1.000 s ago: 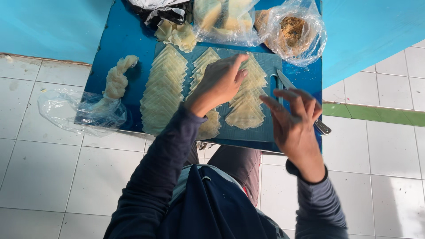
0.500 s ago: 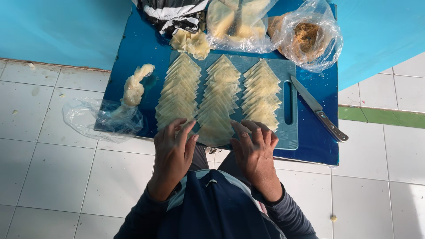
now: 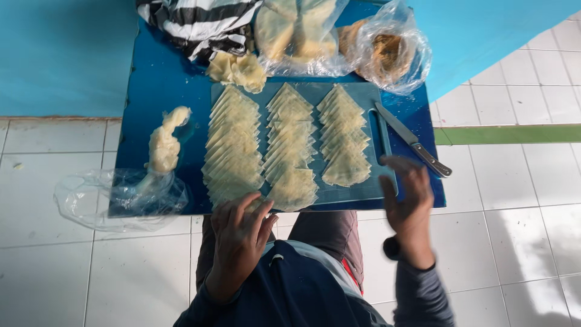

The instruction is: The person sits at a low table and folds thin dough sheets one at a time into triangular shapes, placing each folded wrapper onto a cutting board in one of several growing stacks. They occasionally reach into a plastic bag of dough sheets and rearrange the stacks on the board.

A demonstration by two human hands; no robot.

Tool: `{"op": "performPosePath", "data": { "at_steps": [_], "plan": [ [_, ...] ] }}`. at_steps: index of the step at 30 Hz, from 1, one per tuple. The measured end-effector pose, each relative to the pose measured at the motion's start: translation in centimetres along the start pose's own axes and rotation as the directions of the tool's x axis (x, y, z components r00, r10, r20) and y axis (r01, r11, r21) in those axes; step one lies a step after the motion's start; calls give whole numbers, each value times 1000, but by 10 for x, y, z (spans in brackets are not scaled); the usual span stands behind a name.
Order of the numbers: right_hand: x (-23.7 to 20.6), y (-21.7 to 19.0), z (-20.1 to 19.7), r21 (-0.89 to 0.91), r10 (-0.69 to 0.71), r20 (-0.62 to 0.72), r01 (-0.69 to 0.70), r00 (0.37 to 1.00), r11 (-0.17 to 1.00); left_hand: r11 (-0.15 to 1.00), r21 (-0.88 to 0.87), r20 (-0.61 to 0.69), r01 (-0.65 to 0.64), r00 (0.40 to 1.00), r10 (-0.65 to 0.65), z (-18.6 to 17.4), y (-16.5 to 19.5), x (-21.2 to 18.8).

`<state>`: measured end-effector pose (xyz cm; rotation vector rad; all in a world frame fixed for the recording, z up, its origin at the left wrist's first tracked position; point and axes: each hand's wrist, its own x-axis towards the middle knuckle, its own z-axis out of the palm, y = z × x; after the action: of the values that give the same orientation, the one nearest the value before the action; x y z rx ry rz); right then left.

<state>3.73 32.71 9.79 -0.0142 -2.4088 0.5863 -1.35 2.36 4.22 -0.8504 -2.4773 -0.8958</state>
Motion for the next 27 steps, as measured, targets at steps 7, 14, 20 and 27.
{"op": "performPosePath", "data": {
  "at_steps": [7,14,20,27],
  "plan": [
    [103,102,-3,59,11,31,-13,999,998,1000,-16,-158,14,987,-17,0,-8,-8],
    [136,159,54,-284,83,81,-57,993,957,993,53,-221,104,971,-90,-4,-14,-13],
    [136,157,62,-223,-23,60,36,998,974,993,102,-142,59,989,-44,11,0,-10],
    [145,148,61,-344,-28,-48,9,998,939,985,151,-111,83,992,-67,16,3,0]
  ]
}}
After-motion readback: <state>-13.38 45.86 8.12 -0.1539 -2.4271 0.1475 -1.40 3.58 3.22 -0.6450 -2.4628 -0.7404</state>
